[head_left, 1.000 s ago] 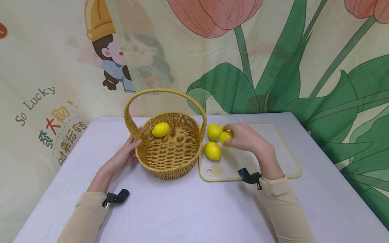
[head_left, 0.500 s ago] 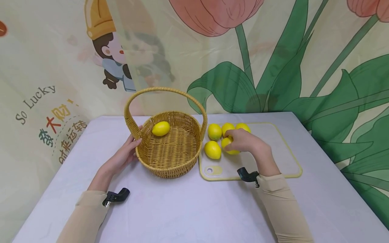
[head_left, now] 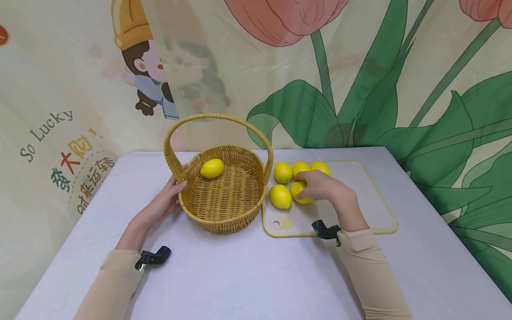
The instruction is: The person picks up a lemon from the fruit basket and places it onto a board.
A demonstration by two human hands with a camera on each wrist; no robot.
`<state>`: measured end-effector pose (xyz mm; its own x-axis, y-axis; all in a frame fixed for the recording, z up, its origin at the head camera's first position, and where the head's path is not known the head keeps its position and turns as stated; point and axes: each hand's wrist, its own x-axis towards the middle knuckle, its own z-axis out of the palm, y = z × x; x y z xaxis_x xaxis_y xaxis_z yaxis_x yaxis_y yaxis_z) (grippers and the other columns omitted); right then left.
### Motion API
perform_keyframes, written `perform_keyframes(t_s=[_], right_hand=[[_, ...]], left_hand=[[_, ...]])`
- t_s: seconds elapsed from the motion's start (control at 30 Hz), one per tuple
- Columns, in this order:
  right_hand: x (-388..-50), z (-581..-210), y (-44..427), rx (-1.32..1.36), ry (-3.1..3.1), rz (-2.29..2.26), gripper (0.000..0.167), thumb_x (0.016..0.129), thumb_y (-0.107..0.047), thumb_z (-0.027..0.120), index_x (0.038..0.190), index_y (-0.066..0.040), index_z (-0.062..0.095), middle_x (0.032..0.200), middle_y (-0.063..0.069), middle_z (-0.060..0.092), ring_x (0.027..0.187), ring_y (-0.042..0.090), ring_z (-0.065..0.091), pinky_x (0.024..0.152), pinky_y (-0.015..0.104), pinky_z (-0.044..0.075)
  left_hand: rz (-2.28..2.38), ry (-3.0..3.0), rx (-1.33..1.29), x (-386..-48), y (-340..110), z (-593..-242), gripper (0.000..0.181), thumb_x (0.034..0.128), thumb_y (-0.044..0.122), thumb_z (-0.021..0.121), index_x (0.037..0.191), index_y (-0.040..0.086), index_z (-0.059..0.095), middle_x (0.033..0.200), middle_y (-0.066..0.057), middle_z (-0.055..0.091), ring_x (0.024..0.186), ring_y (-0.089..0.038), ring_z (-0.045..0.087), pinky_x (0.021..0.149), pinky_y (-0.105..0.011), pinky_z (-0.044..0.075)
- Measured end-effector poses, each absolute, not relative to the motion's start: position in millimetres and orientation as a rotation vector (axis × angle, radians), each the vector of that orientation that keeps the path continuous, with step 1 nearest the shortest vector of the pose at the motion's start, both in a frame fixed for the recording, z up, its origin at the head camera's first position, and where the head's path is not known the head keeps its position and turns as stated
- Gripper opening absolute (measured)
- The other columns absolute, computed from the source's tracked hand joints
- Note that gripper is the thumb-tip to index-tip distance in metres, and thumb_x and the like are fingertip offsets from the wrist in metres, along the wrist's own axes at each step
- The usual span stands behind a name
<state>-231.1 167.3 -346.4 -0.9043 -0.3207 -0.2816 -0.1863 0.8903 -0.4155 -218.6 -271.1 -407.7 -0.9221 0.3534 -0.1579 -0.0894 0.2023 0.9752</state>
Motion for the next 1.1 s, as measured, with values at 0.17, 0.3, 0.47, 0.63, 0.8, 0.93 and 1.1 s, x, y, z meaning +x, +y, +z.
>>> perform_keyframes(t_s=[0.17, 0.3, 0.47, 0.63, 0.8, 0.93, 1.1], right_hand=[[-230.1, -344.4, 168.7, -0.335, 2.674, -0.572, 0.06, 0.086, -0.024, 0.069, 0.142, -0.011, 0.052, 0.119, 0.008, 0.063, 0.079, 0.02, 0.06, 0.071, 0.03, 0.048], [-231.5, -347.1, 168.0, -0.349, 2.677, -0.598, 0.059, 0.087, -0.025, 0.069, 0.142, -0.01, 0.052, 0.121, 0.008, 0.063, 0.077, 0.018, 0.06, 0.07, 0.029, 0.049], [-233.0, -349.6, 168.4, -0.383, 2.681, -0.628, 0.057, 0.088, -0.024, 0.068, 0.141, -0.009, 0.053, 0.12, 0.01, 0.063, 0.078, 0.018, 0.06, 0.071, 0.029, 0.05], [-232.3, -347.5, 170.0, -0.373, 2.664, -0.654, 0.057, 0.089, -0.026, 0.069, 0.14, -0.009, 0.053, 0.119, 0.01, 0.064, 0.082, 0.022, 0.062, 0.072, 0.03, 0.051], [-230.3, -342.8, 171.0, -0.366, 2.659, -0.659, 0.056, 0.09, -0.027, 0.069, 0.14, -0.009, 0.053, 0.119, 0.011, 0.064, 0.085, 0.024, 0.063, 0.074, 0.031, 0.053], [-229.8, -340.3, 171.3, -0.359, 2.657, -0.647, 0.057, 0.091, -0.027, 0.069, 0.141, -0.008, 0.052, 0.123, 0.015, 0.063, 0.088, 0.026, 0.065, 0.077, 0.034, 0.054], [-228.4, -336.3, 171.5, -0.355, 2.658, -0.63, 0.058, 0.091, -0.027, 0.067, 0.143, -0.008, 0.05, 0.128, 0.02, 0.061, 0.094, 0.028, 0.066, 0.084, 0.039, 0.055]], left_hand=[[1.769, 2.143, 0.246, -218.8, -270.7, -407.1, 0.064, 0.1068, 0.045, 0.033, 0.157, 0.043, -0.006, 0.169, -0.009, -0.003, 0.153, -0.039, 0.012, 0.117, -0.063, 0.022], [1.768, 2.146, 0.241, -218.5, -270.7, -407.3, 0.064, 0.1066, 0.045, 0.034, 0.158, 0.042, -0.005, 0.169, -0.01, -0.004, 0.154, -0.04, 0.011, 0.118, -0.063, 0.02], [1.768, 2.146, 0.246, -218.3, -271.2, -407.7, 0.066, 0.1064, 0.046, 0.034, 0.158, 0.041, -0.007, 0.169, -0.01, -0.004, 0.153, -0.04, 0.011, 0.119, -0.064, 0.019], [1.764, 2.154, 0.242, -218.6, -271.2, -407.8, 0.064, 0.1064, 0.046, 0.034, 0.158, 0.042, -0.005, 0.169, -0.009, -0.003, 0.153, -0.04, 0.012, 0.119, -0.063, 0.02], [1.768, 2.154, 0.247, -218.6, -271.2, -407.8, 0.064, 0.1066, 0.046, 0.034, 0.158, 0.042, -0.005, 0.169, -0.01, -0.002, 0.153, -0.04, 0.012, 0.118, -0.063, 0.021], [1.766, 2.159, 0.248, -218.8, -271.7, -408.0, 0.065, 0.1062, 0.047, 0.034, 0.158, 0.041, -0.005, 0.169, -0.01, -0.002, 0.153, -0.041, 0.012, 0.117, -0.063, 0.022], [1.761, 2.162, 0.258, -218.1, -272.0, -408.0, 0.066, 0.106, 0.048, 0.034, 0.158, 0.042, -0.007, 0.169, -0.011, -0.002, 0.152, -0.042, 0.015, 0.116, -0.064, 0.025]])
